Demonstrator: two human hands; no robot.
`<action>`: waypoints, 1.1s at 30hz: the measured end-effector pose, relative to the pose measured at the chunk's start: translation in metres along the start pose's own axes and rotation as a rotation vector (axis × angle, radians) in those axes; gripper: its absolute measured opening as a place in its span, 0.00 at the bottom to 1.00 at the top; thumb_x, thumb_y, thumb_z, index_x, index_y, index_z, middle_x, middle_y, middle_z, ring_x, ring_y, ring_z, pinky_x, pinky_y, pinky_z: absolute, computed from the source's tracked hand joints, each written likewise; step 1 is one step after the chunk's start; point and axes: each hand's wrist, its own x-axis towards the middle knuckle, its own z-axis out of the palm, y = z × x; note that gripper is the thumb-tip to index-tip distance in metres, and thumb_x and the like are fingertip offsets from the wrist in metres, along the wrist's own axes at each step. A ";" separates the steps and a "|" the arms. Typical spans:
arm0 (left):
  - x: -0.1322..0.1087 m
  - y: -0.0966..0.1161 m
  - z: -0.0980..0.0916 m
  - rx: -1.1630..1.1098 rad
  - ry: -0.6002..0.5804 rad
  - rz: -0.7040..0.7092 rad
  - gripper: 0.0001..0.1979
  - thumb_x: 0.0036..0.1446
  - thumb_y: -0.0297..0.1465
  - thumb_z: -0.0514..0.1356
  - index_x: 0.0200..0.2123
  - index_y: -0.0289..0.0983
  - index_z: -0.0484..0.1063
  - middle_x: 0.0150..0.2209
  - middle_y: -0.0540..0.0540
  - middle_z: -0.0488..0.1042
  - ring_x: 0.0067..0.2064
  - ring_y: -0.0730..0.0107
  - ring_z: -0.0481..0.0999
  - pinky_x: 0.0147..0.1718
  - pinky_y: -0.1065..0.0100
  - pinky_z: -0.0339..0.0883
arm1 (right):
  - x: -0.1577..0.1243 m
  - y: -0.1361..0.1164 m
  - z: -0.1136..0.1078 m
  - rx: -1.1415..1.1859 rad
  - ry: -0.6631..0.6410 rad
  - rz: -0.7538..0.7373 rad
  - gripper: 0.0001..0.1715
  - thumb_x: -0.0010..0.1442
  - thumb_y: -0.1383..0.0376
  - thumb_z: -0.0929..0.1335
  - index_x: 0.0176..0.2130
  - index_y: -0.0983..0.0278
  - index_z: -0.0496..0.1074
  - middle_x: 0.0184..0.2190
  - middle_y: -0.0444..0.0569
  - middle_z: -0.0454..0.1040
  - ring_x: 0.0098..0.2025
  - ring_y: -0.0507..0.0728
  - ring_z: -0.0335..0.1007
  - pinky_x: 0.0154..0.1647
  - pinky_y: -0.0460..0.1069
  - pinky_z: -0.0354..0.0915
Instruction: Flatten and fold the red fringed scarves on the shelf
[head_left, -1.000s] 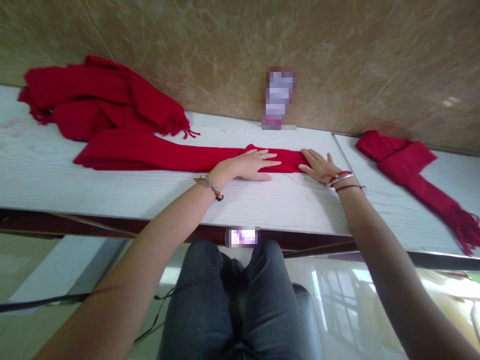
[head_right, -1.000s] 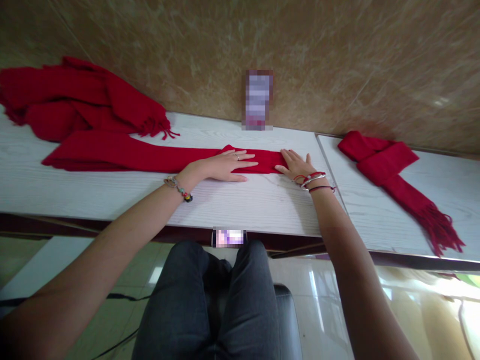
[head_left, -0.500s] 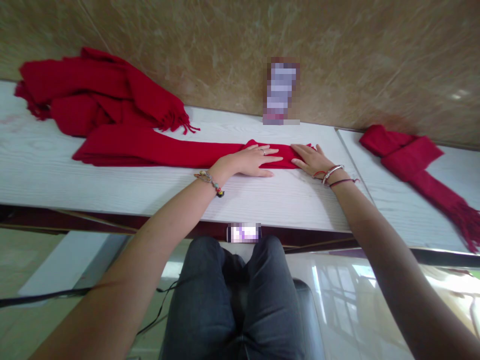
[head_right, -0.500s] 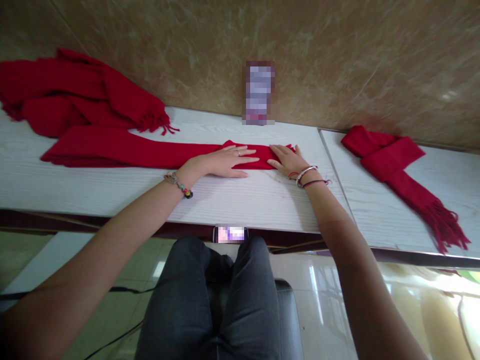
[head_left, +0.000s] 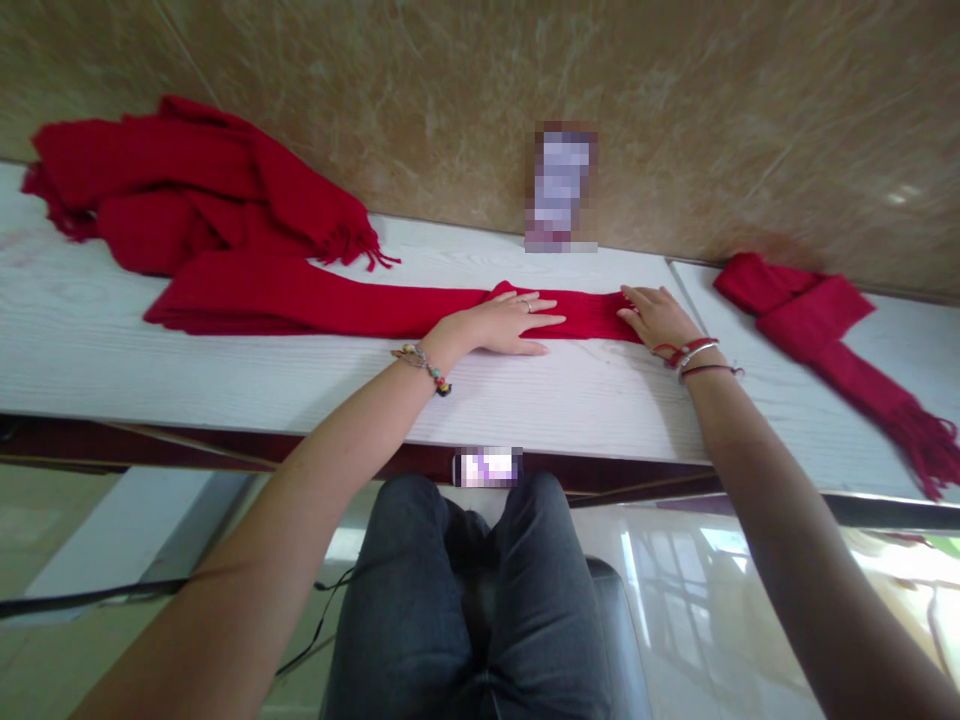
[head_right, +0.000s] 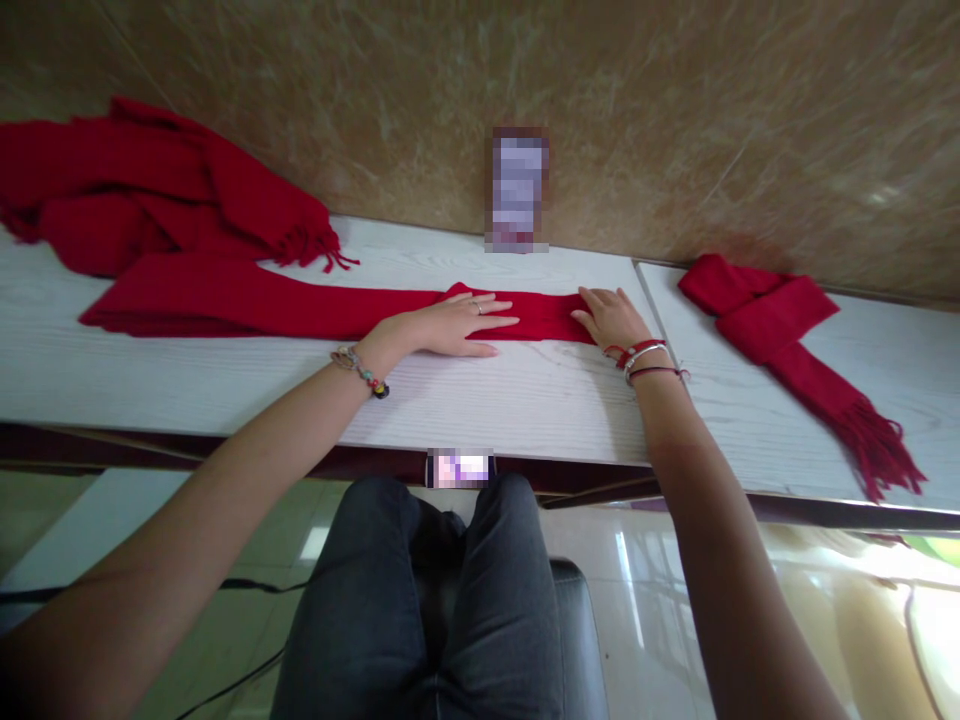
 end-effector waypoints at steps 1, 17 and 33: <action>0.000 0.000 0.000 0.001 -0.001 0.000 0.33 0.58 0.47 0.49 0.65 0.48 0.47 0.68 0.53 0.42 0.67 0.60 0.40 0.63 0.57 0.32 | 0.001 -0.005 -0.002 0.005 0.033 -0.011 0.32 0.64 0.56 0.52 0.61 0.71 0.57 0.58 0.62 0.63 0.60 0.64 0.57 0.61 0.63 0.49; 0.001 -0.002 0.001 0.015 -0.004 0.015 0.33 0.58 0.47 0.48 0.65 0.47 0.46 0.68 0.53 0.42 0.67 0.62 0.38 0.63 0.58 0.32 | -0.005 -0.001 0.007 0.010 -0.155 0.147 0.32 0.65 0.54 0.50 0.63 0.63 0.52 0.63 0.56 0.55 0.64 0.64 0.49 0.59 0.71 0.47; 0.002 -0.003 0.002 0.043 0.000 0.010 0.33 0.59 0.47 0.50 0.65 0.47 0.46 0.67 0.51 0.43 0.67 0.61 0.40 0.63 0.57 0.33 | 0.021 -0.027 0.012 0.099 -0.099 -0.110 0.39 0.62 0.48 0.52 0.64 0.67 0.49 0.60 0.61 0.60 0.60 0.68 0.56 0.59 0.70 0.46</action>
